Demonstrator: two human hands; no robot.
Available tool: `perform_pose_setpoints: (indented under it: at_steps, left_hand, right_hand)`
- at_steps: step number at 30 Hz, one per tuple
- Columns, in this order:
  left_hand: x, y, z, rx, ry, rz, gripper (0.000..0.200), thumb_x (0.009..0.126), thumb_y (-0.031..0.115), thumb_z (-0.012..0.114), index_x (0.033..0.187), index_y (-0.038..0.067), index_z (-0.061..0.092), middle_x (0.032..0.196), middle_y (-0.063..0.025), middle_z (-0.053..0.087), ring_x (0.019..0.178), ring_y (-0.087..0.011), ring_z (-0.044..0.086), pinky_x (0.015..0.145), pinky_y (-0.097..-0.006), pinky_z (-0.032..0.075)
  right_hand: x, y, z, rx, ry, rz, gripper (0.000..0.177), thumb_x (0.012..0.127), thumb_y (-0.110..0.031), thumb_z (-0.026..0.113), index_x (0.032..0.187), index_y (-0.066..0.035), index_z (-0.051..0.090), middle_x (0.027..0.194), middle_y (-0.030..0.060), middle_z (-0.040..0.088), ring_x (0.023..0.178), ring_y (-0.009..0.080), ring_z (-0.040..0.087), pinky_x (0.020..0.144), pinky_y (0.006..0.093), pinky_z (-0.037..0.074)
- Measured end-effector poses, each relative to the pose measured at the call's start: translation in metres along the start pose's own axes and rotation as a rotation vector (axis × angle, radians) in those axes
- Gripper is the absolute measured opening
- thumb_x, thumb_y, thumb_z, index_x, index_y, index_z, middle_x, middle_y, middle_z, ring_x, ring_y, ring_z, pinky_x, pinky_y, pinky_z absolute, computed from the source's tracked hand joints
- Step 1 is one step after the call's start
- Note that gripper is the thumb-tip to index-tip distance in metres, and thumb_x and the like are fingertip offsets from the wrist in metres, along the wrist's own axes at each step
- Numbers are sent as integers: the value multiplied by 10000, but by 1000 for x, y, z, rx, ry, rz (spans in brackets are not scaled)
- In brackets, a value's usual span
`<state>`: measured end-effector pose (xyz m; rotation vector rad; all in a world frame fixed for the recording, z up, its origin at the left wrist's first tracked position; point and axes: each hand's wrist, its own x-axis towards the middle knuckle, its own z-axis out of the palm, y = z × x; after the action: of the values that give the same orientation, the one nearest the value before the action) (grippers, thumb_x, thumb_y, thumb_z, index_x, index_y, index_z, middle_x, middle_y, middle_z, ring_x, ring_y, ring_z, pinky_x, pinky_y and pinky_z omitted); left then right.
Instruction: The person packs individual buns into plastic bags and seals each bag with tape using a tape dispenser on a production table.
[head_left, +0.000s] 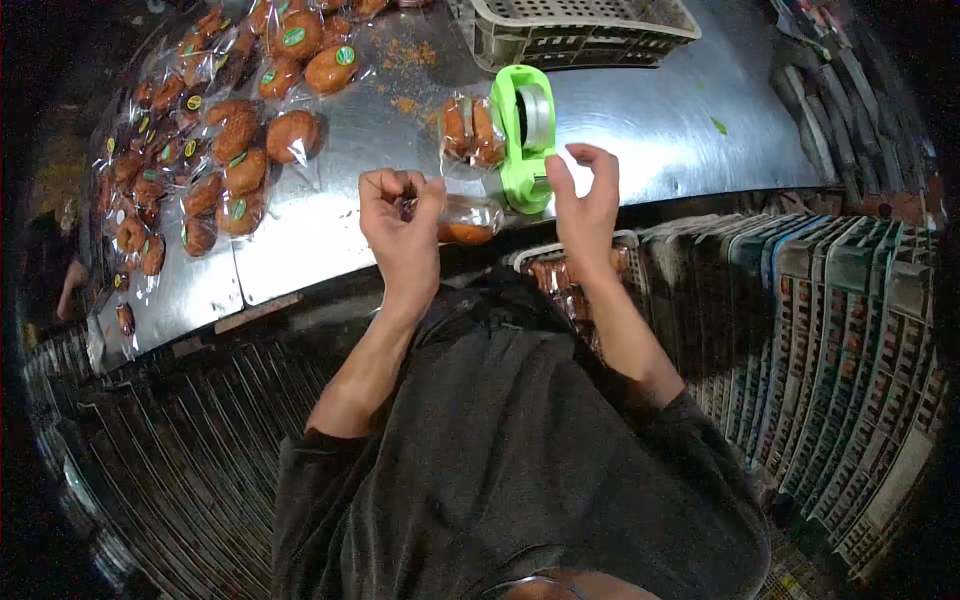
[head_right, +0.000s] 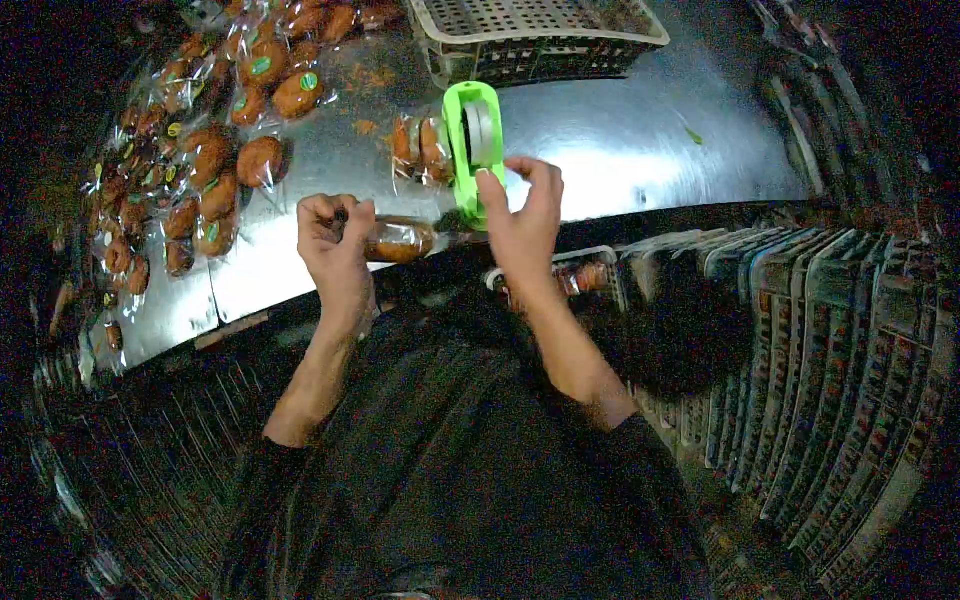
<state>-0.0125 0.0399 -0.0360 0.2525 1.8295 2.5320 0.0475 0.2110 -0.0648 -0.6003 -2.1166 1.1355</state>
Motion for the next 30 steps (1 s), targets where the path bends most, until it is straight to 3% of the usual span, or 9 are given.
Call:
perform_pose_setpoints:
  at_steps: [2, 10, 14, 18, 20, 23, 24, 28, 30]
  left_hand:
    - [-4, -1, -8, 143, -89, 47, 325, 841, -68, 634, 875, 103, 360, 821, -22, 490, 743, -83, 438, 701, -225, 401]
    - [2, -21, -11, 182, -87, -65, 302, 846, -27, 628, 873, 101, 356, 829, -17, 484, 769, -85, 437, 717, -228, 399]
    - [13, -42, -17, -9, 53, -62, 271, 852, -27, 624, 880, 105, 389, 836, -10, 498, 765, -87, 456, 725, -229, 405]
    - [12, -33, -17, -25, 115, -208, 248, 841, -44, 581, 885, 80, 370, 812, -9, 469, 713, -85, 434, 640, -215, 407]
    - [8, -28, -18, 0, 94, -135, 276, 820, -61, 590, 867, 102, 373, 824, -17, 511, 726, -91, 482, 608, -212, 431]
    - [17, -13, -38, 20, -102, -139, 301, 808, -61, 588, 848, 109, 343, 829, -20, 500, 722, -88, 474, 605, -224, 432]
    - [25, -5, -42, -66, -187, -206, 317, 806, -61, 589, 836, 115, 328, 833, -22, 494, 718, -84, 467, 598, -228, 430]
    - [51, 6, -64, -458, -5, -567, 406, 807, -21, 640, 1178, 33, 484, 1063, -115, 610, 942, -154, 607, 797, -276, 512]
    - [64, -8, -72, -72, -154, -367, 647, 816, 130, 709, 1358, -31, 395, 1173, -164, 601, 1076, -262, 602, 941, -335, 475]
  right_hand:
    - [7, 38, 8, 100, -182, 365, 431, 824, -364, 715, 850, 63, 659, 976, 190, 594, 933, 300, 566, 877, 393, 433]
    - [-1, 15, 4, 21, -39, 84, 292, 805, -267, 727, 759, 19, 692, 916, 162, 570, 882, 287, 551, 813, 364, 431]
    - [-46, 37, 5, 172, -355, 570, 242, 789, -222, 755, 741, 5, 691, 894, 120, 583, 898, 250, 542, 810, 354, 425]
    - [-46, -57, 31, 248, -264, -165, 154, 778, -143, 737, 809, -6, 673, 938, 110, 570, 938, 286, 534, 854, 370, 423]
    - [-37, -49, 56, 311, -337, -137, 262, 792, -124, 706, 1027, -29, 639, 1010, 112, 566, 1012, 272, 529, 892, 381, 423]
    - [-21, -49, 60, 695, -620, 428, 549, 827, -130, 661, 1312, -78, 409, 1156, 119, 544, 1096, 194, 517, 900, 333, 448]
    - [-8, -54, 55, 791, -813, 691, 421, 865, -135, 632, 1242, -64, 460, 1183, 107, 529, 1095, 191, 516, 909, 329, 448]
    - [-7, -60, 90, 892, -600, 583, 212, 886, -49, 595, 1076, -64, 502, 1230, 95, 511, 1107, 182, 506, 927, 312, 427]
    - [-5, -72, 78, 863, -439, 556, 189, 893, -42, 580, 1060, -70, 497, 1252, 124, 490, 1121, 212, 501, 954, 320, 403]
